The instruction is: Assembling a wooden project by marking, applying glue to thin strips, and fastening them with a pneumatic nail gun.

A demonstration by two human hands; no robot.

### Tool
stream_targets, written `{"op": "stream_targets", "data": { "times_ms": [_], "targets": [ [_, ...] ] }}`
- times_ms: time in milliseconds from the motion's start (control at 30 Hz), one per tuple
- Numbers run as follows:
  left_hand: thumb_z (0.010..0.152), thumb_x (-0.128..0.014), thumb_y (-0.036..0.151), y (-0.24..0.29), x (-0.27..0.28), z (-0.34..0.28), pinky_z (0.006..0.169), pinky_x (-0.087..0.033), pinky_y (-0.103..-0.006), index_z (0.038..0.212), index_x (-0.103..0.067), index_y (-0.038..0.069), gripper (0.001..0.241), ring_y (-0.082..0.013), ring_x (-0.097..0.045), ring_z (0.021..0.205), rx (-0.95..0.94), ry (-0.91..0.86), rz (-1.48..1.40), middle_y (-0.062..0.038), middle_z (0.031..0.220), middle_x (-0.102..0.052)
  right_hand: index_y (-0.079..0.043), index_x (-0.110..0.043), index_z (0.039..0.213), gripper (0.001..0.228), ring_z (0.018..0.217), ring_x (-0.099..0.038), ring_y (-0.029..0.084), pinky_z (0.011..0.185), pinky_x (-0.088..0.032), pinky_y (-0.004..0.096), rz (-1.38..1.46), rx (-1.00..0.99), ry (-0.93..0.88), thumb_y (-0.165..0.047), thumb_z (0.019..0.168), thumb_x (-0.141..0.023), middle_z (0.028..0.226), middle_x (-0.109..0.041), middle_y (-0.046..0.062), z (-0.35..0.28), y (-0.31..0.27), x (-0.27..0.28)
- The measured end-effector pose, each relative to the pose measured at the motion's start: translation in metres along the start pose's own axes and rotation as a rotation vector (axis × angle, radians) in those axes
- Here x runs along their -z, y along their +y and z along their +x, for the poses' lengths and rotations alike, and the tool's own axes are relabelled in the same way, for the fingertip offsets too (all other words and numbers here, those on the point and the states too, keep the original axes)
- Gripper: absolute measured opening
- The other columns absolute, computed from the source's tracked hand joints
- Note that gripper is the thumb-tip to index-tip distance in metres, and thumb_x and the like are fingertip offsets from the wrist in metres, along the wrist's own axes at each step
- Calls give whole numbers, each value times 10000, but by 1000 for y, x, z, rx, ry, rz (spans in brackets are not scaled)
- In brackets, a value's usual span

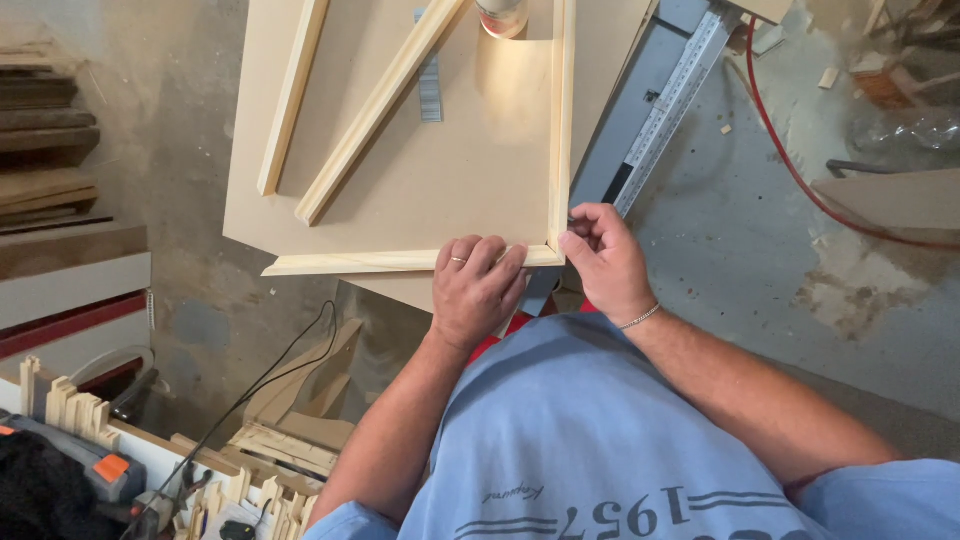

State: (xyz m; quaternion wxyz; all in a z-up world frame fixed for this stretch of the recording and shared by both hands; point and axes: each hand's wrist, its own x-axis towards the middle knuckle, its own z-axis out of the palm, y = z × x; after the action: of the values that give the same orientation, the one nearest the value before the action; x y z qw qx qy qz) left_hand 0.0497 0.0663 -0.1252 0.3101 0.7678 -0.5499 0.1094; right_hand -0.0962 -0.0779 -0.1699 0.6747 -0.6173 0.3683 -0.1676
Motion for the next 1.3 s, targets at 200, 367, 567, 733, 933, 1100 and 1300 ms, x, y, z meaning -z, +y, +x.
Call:
{"op": "stream_targets", "data": {
  "times_ms": [200, 367, 567, 733, 933, 1100, 1300],
  "targets": [
    [877, -698, 216, -1, 0, 0, 735, -537, -369, 947, -701, 197, 72, -241, -594, 813, -10, -10, -8, -29, 898, -584, -43, -589, 1229, 268, 762, -640, 82, 628, -571, 245, 4, -12, -7, -59, 986, -700, 909, -644, 66, 0, -1, 0],
    [887, -692, 210, 0, 2, 3, 741, -536, -367, 950, -695, 197, 64, -240, -594, 814, -12, -17, -6, -27, 895, -581, -48, -592, 1233, 274, 764, -641, 87, 630, -576, 249, 3, -25, -15, -72, 987, -709, 908, -640, 71, 1, 0, 2],
    [889, -701, 226, -3, -2, -2, 796, -540, -376, 958, -699, 207, 71, -238, -601, 844, -12, -45, -4, -21, 909, -589, -55, -593, 1240, 282, 766, -647, 82, 622, -580, 242, 2, -26, -19, -81, 988, -716, 911, -641, 69, 1, 5, 3],
    [909, -686, 232, -2, 2, 2, 799, -543, -373, 948, -694, 212, 44, -232, -597, 837, -8, -42, 1, -14, 911, -588, -39, -605, 1212, 278, 769, -662, 95, 643, -584, 257, 4, -103, -59, -106, 975, -735, 909, -671, 84, 5, -8, 6],
    [916, -680, 250, -4, 0, -1, 804, -545, -373, 960, -687, 218, 54, -235, -597, 849, -12, -59, 9, -11, 913, -579, -34, -702, 997, 207, 632, -677, 143, 512, -581, 290, -44, -275, -129, -225, 963, -774, 758, -692, 110, 23, -12, 15],
    [935, -671, 248, -6, -1, -1, 796, -543, -370, 959, -683, 214, 43, -239, -594, 842, -10, -62, -4, -17, 913, -575, -10, -724, 964, 216, 621, -701, 181, 524, -615, 322, 27, -410, -204, -216, 940, -783, 732, -697, 129, 28, -18, 19],
    [945, -669, 273, -8, -1, -5, 817, -546, -379, 982, -691, 221, 68, -237, -607, 865, -14, -101, -3, -11, 922, -585, -2, -712, 1006, 204, 660, -719, 170, 577, -638, 325, 74, -431, -250, -183, 938, -776, 757, -717, 121, 31, -23, 19]
  ]
}}
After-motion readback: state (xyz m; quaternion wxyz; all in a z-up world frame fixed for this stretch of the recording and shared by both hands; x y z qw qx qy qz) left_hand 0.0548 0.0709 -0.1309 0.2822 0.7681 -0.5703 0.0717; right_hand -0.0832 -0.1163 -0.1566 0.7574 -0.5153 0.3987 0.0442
